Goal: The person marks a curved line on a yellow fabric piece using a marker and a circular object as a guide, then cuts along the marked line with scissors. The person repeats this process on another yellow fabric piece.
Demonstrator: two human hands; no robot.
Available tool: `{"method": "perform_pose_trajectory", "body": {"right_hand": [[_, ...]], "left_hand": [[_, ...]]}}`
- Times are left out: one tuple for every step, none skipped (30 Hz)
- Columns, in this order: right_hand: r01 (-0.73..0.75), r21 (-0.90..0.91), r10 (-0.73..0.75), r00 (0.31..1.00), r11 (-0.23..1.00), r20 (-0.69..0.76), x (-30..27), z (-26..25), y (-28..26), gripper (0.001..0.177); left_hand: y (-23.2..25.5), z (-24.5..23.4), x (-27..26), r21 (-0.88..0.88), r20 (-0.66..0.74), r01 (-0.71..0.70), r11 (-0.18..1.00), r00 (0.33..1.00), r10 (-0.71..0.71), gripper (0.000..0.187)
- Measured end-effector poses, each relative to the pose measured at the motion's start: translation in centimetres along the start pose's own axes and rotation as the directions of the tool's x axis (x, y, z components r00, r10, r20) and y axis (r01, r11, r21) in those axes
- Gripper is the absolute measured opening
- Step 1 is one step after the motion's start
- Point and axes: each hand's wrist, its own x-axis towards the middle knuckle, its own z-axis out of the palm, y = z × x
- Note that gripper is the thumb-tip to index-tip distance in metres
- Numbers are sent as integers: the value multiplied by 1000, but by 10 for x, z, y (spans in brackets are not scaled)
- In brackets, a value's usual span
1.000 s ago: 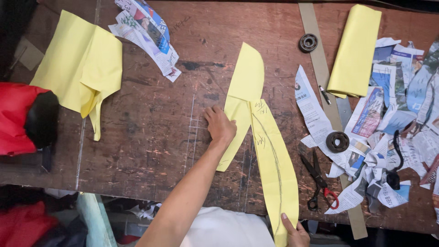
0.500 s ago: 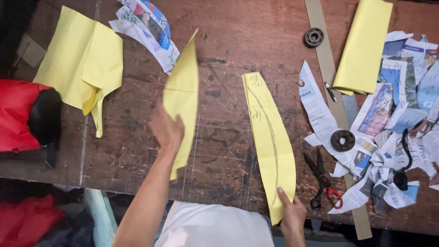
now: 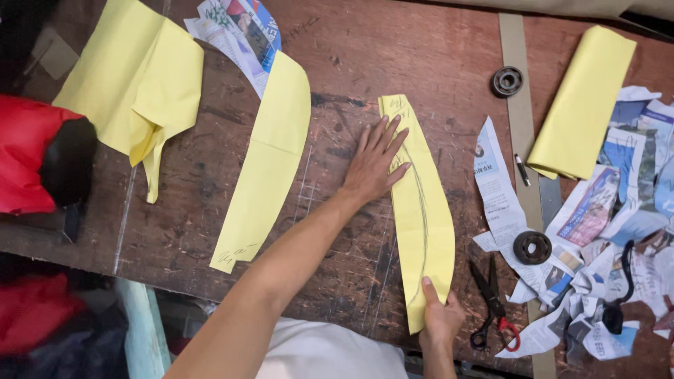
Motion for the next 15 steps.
{"method": "perform_pose_trajectory", "body": {"right_hand": [[27, -11, -27, 1000, 1000, 3, -2, -7, 2, 34], [55, -14, -55, 998, 998, 5, -5, -9, 4, 33], [83, -18, -83, 997, 996, 8, -2, -8, 2, 33], [43, -90, -46, 999, 995, -26, 0, -8, 0, 34], [0, -161, -10, 998, 987, -62, 2, -10, -3, 34], [-50, -228, 27, 994, 972, -104, 2, -10, -4, 34], [-12, -232, -4, 998, 973, -66, 2, -11, -4, 35], [32, -231, -40, 999, 973, -29, 3, -12, -7, 35], [76, -228, -77, 997, 971, 8, 6, -13, -11, 35], [136, -255, -133, 991, 957, 29, 12, -11, -16, 36], [195, -281, -188, 981, 940, 52, 18, -9, -22, 37], [255, -304, -242, 967, 918, 81, 24, -5, -29, 37], [328, -316, -299, 944, 890, 138, 31, 1, -39, 38], [398, -324, -352, 916, 858, 192, 41, 8, -52, 38], [466, -328, -401, 882, 822, 246, 51, 19, -67, 38]], "left_hand": [[-4, 4, 3, 10, 0, 1, 1000, 1000, -1, 79], [-8, 5, 6, 28, 55, 31, 999, 998, -33, 85], [-12, 7, 8, 47, 109, 60, 997, 992, -65, 90], [-14, 8, 8, 64, 169, 84, 994, 981, -93, 96], [-16, 9, 10, 63, 167, 79, 995, 982, -89, 98], [-18, 11, 10, 61, 170, 73, 995, 982, -83, 99], [-19, 12, 9, 58, 174, 68, 996, 982, -77, 101], [-20, 12, 10, 61, 167, 60, 996, 984, -69, 101], [-21, 12, 9, 63, 160, 52, 997, 985, -61, 100], [-22, 12, 7, 68, 150, 53, 996, 987, -63, 100], [-21, 13, 6, 56, 148, 48, 997, 987, -56, 101], [-22, 13, 6, 47, 143, 45, 998, 988, -52, 102], [-23, 12, 6, 38, 139, 43, 998, 989, -47, 103], [-23, 13, 6, 33, 143, 46, 998, 988, -51, 103], [-23, 13, 6, 28, 147, 50, 998, 988, -54, 103]]}}
